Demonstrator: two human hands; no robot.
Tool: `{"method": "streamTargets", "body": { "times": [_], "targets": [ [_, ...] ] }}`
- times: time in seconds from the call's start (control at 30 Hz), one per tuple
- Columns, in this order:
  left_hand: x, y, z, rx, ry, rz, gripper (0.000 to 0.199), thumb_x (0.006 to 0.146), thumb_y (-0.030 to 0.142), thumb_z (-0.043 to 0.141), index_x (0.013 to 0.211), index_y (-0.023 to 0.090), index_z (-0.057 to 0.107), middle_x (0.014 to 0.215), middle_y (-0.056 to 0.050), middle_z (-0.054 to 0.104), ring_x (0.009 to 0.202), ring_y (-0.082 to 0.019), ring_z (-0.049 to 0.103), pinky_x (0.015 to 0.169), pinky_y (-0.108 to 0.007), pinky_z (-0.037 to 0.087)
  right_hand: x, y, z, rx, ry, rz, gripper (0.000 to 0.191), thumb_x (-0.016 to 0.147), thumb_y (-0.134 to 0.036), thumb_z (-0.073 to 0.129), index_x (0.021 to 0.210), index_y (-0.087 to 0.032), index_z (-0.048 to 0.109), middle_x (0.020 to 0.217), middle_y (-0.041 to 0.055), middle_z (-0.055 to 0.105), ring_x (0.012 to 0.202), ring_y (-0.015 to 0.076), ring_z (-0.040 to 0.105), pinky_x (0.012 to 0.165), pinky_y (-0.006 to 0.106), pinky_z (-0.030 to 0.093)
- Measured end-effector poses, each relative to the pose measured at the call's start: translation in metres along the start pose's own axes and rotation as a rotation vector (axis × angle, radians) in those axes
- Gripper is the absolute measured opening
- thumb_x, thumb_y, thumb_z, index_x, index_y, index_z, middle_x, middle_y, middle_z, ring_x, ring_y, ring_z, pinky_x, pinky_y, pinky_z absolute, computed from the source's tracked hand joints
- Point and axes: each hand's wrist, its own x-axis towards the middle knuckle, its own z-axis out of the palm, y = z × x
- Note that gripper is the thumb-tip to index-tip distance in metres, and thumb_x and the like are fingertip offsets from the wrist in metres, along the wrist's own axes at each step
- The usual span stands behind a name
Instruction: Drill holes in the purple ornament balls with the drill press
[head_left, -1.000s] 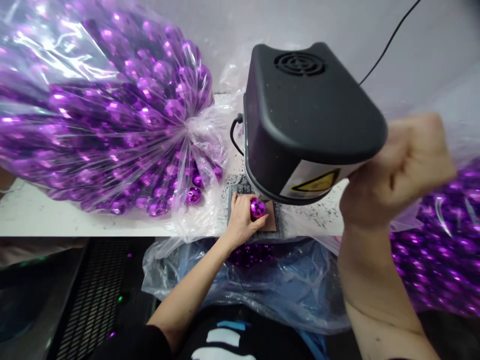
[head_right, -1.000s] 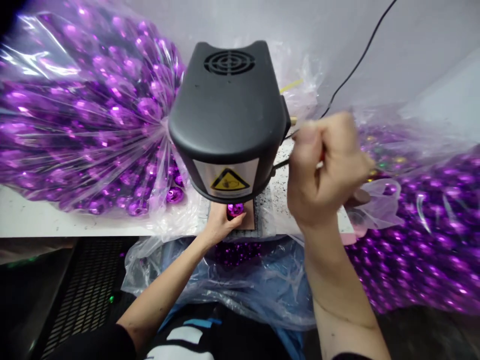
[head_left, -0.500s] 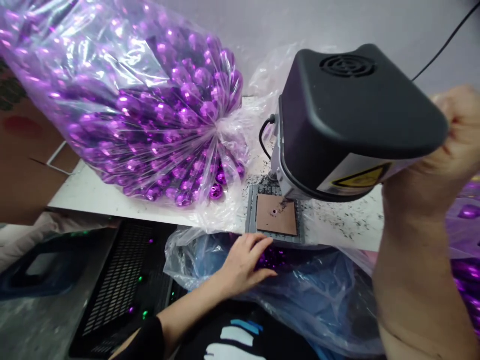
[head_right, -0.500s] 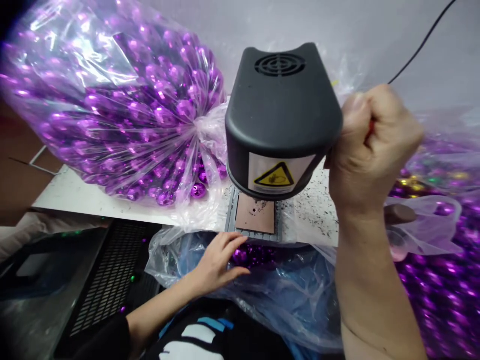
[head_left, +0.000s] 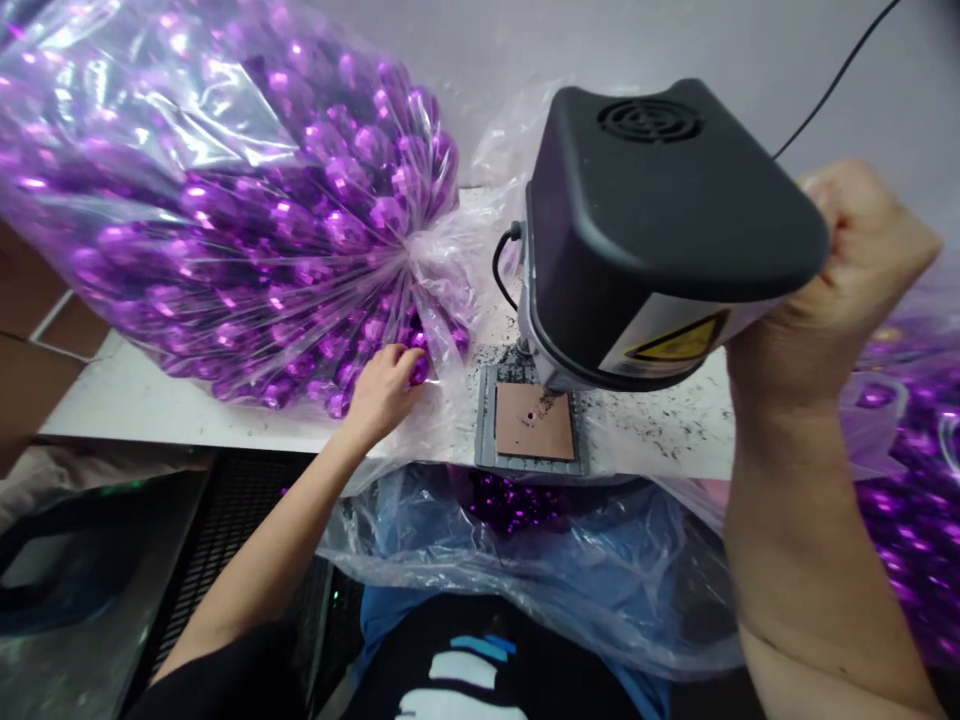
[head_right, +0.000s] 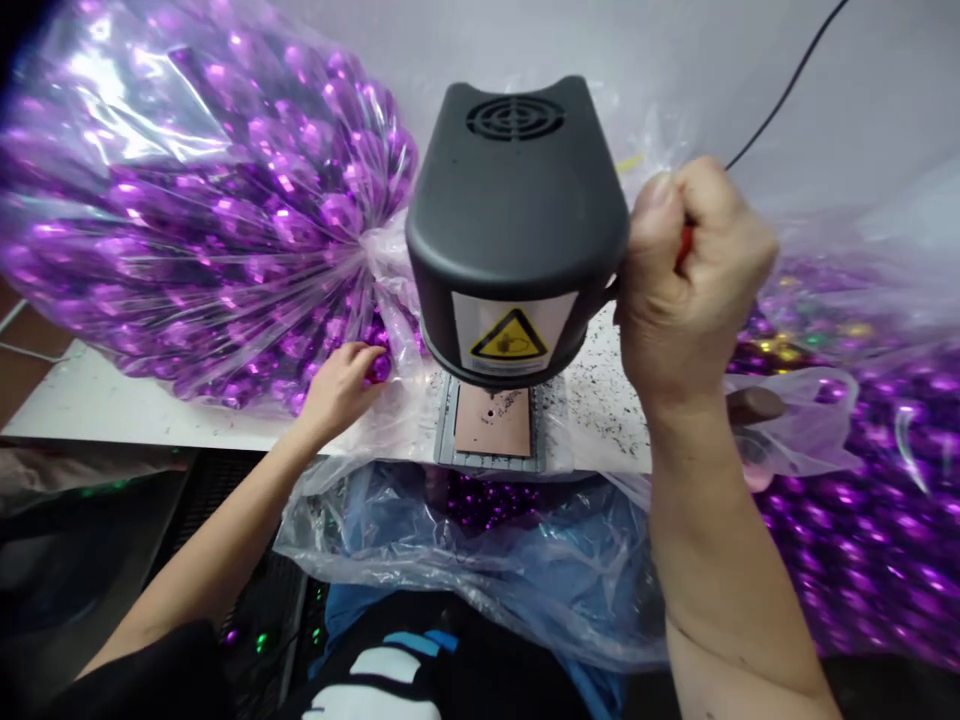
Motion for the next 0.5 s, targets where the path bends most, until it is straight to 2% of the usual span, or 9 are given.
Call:
{"method": "streamTargets", "body": {
  "times": [0.07, 0.1, 0.13, 0.2, 0.27, 0.3, 0.37, 0.43, 0.5],
  "targets": [
    [-0.003, 0.014, -0.018, -0.398, 0.120, -0.120, 0.045, 0.082, 0.033, 0.069, 0.126, 0.024, 0.061, 0.114, -0.009, 0.063, 0.102, -0.025, 0.059, 0.089, -0.041, 0.051, 0.000, 0.001, 0.000, 0.004, -0.019, -0.008, 0.041, 0.093, -0.028, 0.046, 0.062, -0.014, 0.023, 0.062, -0.0033, 0.017, 0.059, -0.0002, 0.022, 0.059, 0.023, 0.014],
    [-0.006, 0.023, -0.024, -0.650, 0.151, -0.197, 0.043, 0.085, 0.038, 0.065, 0.126, 0.024, 0.060, 0.112, -0.008, 0.064, 0.097, -0.022, 0.061, 0.083, -0.036, 0.053, 0.000, 0.002, 0.000, 0.009, -0.021, -0.019, 0.044, 0.094, -0.031, 0.046, 0.062, -0.014, 0.021, 0.063, -0.0032, 0.016, 0.059, -0.0001, 0.022, 0.060, 0.023, 0.014],
    [-0.010, 0.033, -0.029, -0.914, 0.134, -0.274, 0.041, 0.088, 0.042, 0.060, 0.125, 0.024, 0.060, 0.110, -0.007, 0.065, 0.091, -0.020, 0.063, 0.075, -0.032, 0.054, 0.000, 0.002, 0.001, 0.018, -0.018, -0.027, 0.046, 0.094, -0.034, 0.047, 0.063, -0.014, 0.020, 0.063, -0.0032, 0.015, 0.060, 0.0000, 0.021, 0.060, 0.022, 0.014],
    [-0.018, 0.054, -0.028, -1.402, -0.035, -0.412, 0.042, 0.091, 0.046, 0.051, 0.124, 0.021, 0.060, 0.108, -0.009, 0.067, 0.081, -0.018, 0.065, 0.063, -0.027, 0.053, 0.000, 0.002, 0.002, 0.032, -0.009, -0.027, 0.050, 0.094, -0.040, 0.047, 0.062, -0.015, 0.019, 0.063, -0.0033, 0.014, 0.060, 0.0000, 0.021, 0.060, 0.022, 0.014],
    [-0.026, 0.071, -0.016, -1.731, -0.256, -0.535, 0.046, 0.090, 0.049, 0.052, 0.123, 0.018, 0.060, 0.109, -0.011, 0.069, 0.080, -0.019, 0.069, 0.061, -0.027, 0.055, 0.000, 0.000, 0.003, 0.034, -0.001, -0.014, 0.053, 0.094, -0.045, 0.047, 0.062, -0.015, 0.018, 0.062, -0.0034, 0.015, 0.060, 0.0000, 0.022, 0.061, 0.022, 0.015],
    [-0.029, 0.078, -0.007, -1.829, -0.330, -0.589, 0.047, 0.089, 0.049, 0.055, 0.123, 0.017, 0.059, 0.110, -0.012, 0.070, 0.082, -0.020, 0.071, 0.063, -0.028, 0.056, 0.000, 0.000, 0.003, 0.031, -0.002, -0.007, 0.054, 0.094, -0.047, 0.047, 0.062, -0.015, 0.018, 0.062, -0.0033, 0.015, 0.060, 0.0000, 0.022, 0.061, 0.022, 0.015],
    [-0.034, 0.089, 0.012, -1.905, -0.392, -0.669, 0.044, 0.087, 0.046, 0.064, 0.119, 0.016, 0.061, 0.107, -0.010, 0.071, 0.082, -0.020, 0.072, 0.066, -0.027, 0.058, 0.000, -0.001, 0.003, 0.023, -0.011, 0.001, 0.055, 0.093, -0.049, 0.046, 0.061, -0.014, 0.019, 0.062, -0.0032, 0.016, 0.061, 0.0001, 0.023, 0.061, 0.022, 0.016],
    [-0.035, 0.095, 0.029, -1.871, -0.396, -0.688, 0.038, 0.085, 0.043, 0.069, 0.111, 0.016, 0.062, 0.100, -0.008, 0.072, 0.080, -0.019, 0.073, 0.068, -0.028, 0.059, 0.000, -0.001, 0.002, 0.015, -0.022, 0.003, 0.055, 0.093, -0.054, 0.043, 0.062, -0.014, 0.021, 0.063, -0.0033, 0.018, 0.061, 0.0002, 0.023, 0.061, 0.023, 0.016],
    [-0.033, 0.101, 0.041, -1.768, -0.369, -0.652, 0.036, 0.085, 0.047, 0.068, 0.103, 0.016, 0.064, 0.095, -0.007, 0.071, 0.076, -0.018, 0.072, 0.067, -0.029, 0.059, 0.000, 0.000, 0.002, 0.014, -0.019, -0.001, 0.058, 0.092, -0.060, 0.042, 0.062, -0.014, 0.023, 0.062, -0.0035, 0.020, 0.061, 0.0004, 0.022, 0.061, 0.023, 0.016]
  ]
}}
